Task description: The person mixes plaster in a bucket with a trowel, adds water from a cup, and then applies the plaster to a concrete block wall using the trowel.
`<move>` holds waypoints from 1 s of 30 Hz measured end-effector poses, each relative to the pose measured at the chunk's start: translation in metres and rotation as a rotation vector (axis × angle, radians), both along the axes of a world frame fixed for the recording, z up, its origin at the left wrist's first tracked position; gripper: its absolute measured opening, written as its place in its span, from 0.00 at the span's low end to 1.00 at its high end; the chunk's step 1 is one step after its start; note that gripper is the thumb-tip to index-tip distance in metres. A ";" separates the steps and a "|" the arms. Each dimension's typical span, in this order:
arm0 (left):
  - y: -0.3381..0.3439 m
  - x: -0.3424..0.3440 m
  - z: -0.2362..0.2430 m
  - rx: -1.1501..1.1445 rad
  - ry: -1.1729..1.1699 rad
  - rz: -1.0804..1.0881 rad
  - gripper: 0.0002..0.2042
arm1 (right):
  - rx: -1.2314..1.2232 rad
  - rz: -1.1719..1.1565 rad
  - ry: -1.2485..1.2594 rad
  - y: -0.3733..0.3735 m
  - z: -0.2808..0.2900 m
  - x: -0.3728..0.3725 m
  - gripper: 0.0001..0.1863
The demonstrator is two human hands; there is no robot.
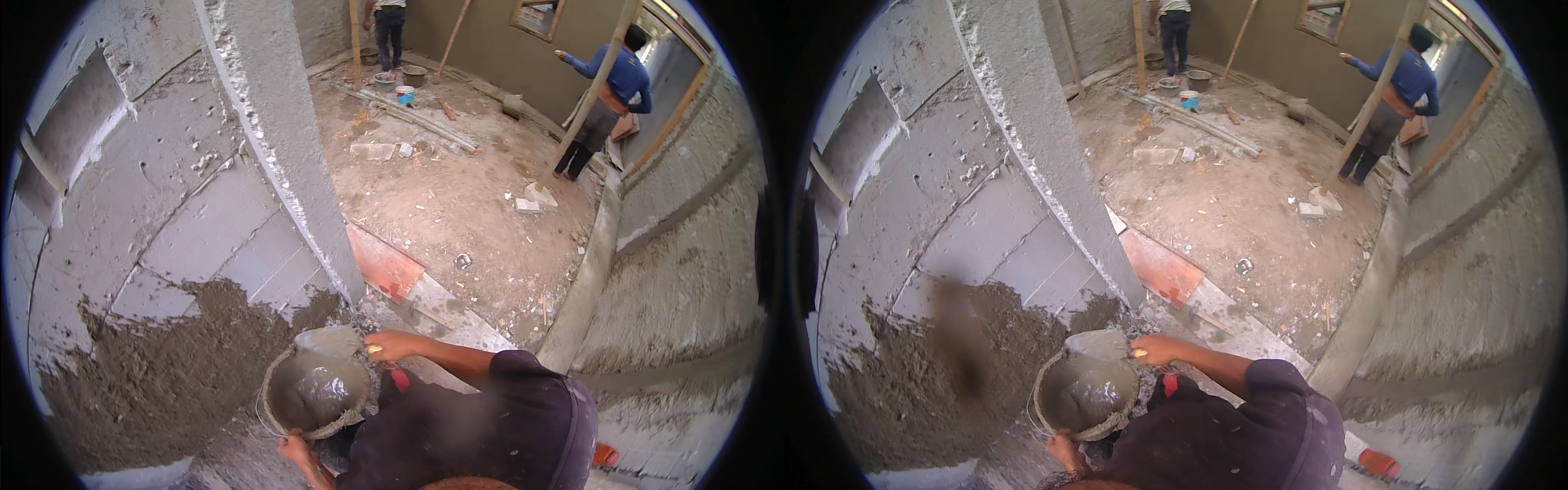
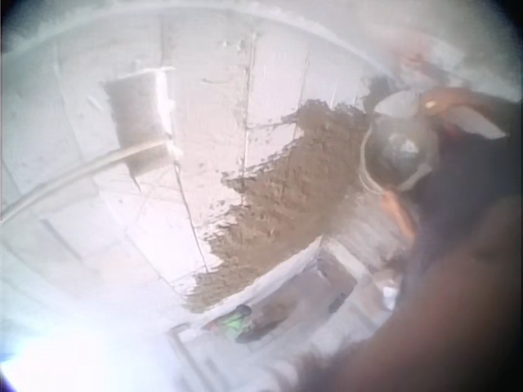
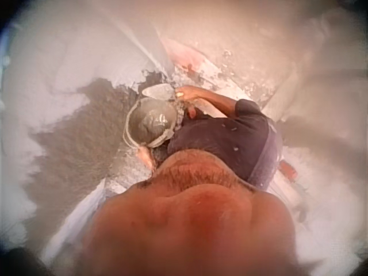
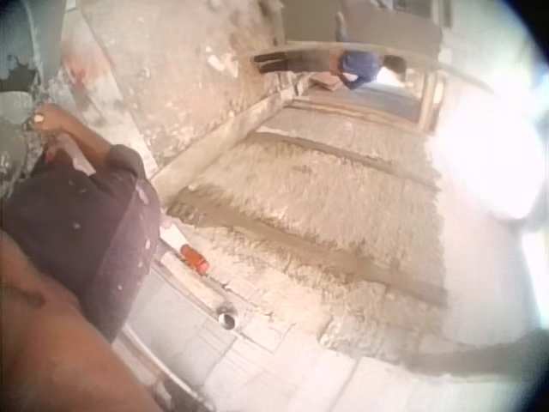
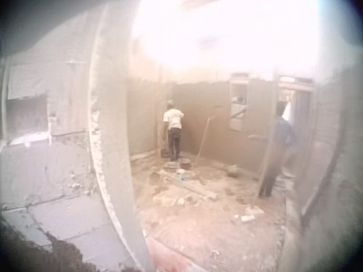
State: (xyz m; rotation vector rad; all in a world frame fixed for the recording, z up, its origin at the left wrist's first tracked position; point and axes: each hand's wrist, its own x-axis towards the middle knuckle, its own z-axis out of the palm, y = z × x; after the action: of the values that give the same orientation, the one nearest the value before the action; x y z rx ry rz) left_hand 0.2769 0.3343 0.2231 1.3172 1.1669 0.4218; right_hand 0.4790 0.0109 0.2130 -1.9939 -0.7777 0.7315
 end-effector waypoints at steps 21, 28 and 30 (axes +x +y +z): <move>0.265 0.080 -0.058 0.345 0.104 -1.190 0.11 | -0.354 -1.912 0.619 0.304 -0.121 -0.503 0.17; 0.288 0.070 -0.047 0.162 -0.034 -1.355 0.10 | 0.271 -2.469 0.752 0.465 -0.164 -0.633 0.11; 0.309 0.067 -0.067 0.305 -0.021 -1.413 0.11 | 0.267 -2.488 0.754 0.497 -0.181 -0.643 0.10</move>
State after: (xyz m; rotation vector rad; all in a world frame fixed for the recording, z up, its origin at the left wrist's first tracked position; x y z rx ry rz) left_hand 0.3438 0.6435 0.1560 2.0293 -0.0518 -0.4482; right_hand -0.1644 0.5082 0.0316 -0.8794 1.7589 -0.2929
